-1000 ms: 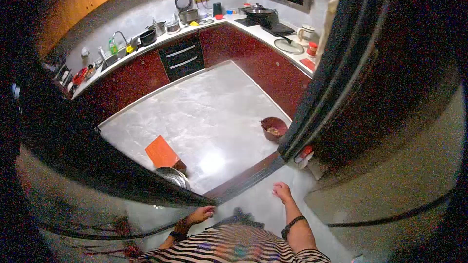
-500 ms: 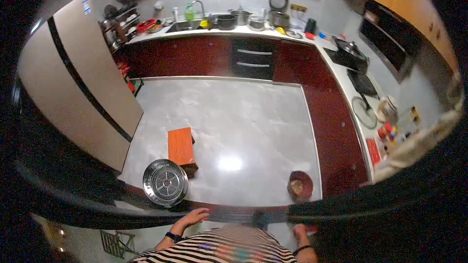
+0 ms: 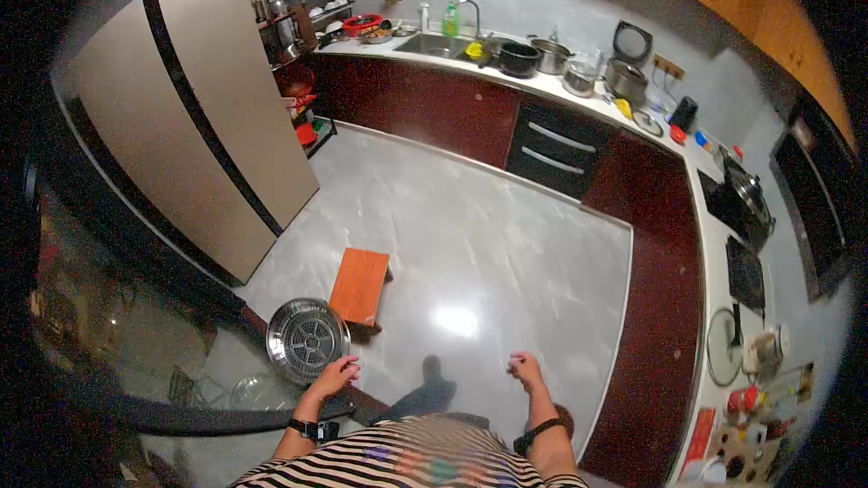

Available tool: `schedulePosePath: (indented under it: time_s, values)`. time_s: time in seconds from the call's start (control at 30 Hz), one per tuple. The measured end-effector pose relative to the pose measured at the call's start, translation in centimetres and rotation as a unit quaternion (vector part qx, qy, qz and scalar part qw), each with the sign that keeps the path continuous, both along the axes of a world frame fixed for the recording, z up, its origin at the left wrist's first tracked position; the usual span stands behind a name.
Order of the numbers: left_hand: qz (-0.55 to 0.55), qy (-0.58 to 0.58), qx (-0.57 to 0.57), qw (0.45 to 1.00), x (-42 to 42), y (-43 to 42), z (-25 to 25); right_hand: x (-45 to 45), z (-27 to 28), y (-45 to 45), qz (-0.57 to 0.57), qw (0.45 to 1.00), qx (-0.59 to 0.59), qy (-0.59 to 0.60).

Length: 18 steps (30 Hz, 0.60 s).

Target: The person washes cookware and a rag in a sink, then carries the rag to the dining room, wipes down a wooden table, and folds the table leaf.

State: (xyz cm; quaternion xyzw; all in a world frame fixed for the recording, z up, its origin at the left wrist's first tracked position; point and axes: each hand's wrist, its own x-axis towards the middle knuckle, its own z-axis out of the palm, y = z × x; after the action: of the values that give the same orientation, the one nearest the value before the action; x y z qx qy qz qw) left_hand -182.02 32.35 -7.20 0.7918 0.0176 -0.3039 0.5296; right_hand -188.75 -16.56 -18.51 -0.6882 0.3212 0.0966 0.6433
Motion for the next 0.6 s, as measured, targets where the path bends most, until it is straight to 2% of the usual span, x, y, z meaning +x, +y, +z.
schedulePosePath:
  time_s: [0.03, 0.1, 0.13, 0.17, 0.23, 0.27, 0.3, 0.37, 0.43, 0.47, 0.53, 0.57, 0.6]
  values:
    - [0.0, -0.007, 0.014, 1.0, 2.5, -0.3, -0.2, 1.8, -1.3, -0.6, 0.038, 0.999, 0.002, 0.001]
    - [0.004, -0.016, 0.036, 0.999, 7.5, -1.5, -1.3, 3.5, 0.5, -1.6, -0.014, 0.998, 0.035, 0.05]
    - [0.01, -0.052, 0.02, 0.998, 9.6, -2.2, -1.6, 3.5, -0.7, -3.2, -0.01, 0.997, -0.014, 0.077]
    - [0.005, -0.074, -0.003, 0.997, 12.1, -2.6, -1.9, 3.4, -3.2, -5.7, -0.008, 0.993, -0.06, 0.1]
    - [-0.008, -0.122, -0.046, 0.991, 17.4, -4.1, -2.6, 1.6, -12.4, -12.1, 0.024, 0.964, -0.234, 0.127]
    - [-0.021, -0.142, -0.032, 0.989, 20.0, -4.7, -3.0, 2.5, -9.7, -12.0, -0.07, 0.983, -0.118, 0.118]
    - [-0.029, -0.136, -0.01, 0.99, 22.1, -5.7, -1.6, 2.8, -6.5, -12.0, -0.164, 0.98, 0.001, 0.108]
    - [-0.044, -0.129, 0.032, 0.99, 26.8, -8.7, 2.9, 4.2, -6.0, -12.5, -0.105, 0.974, -0.09, 0.179]
    - [-0.033, -0.153, 0.002, 0.988, 31.2, -10.5, 2.7, 6.3, -4.5, -12.5, -0.047, 0.959, -0.121, 0.252]
    - [-0.031, -0.177, -0.012, 0.984, 33.5, -11.3, 1.7, 6.6, -7.7, -15.0, 0.045, 0.95, -0.158, 0.264]
    - [-0.028, -0.194, -0.023, 0.98, 37.6, -12.8, 1.1, 4.7, -20.6, -23.3, 0.236, 0.905, -0.251, 0.25]
    - [-0.027, -0.186, -0.022, 0.982, 39.4, -13.3, 1.5, 10.5, -15.0, -19.6, 0.606, 0.658, -0.372, 0.248]
    - [-0.025, -0.182, -0.021, 0.983, 41.4, -14.0, 2.1, 12.0, -19.2, -22.2, 0.584, 0.682, -0.391, 0.202]
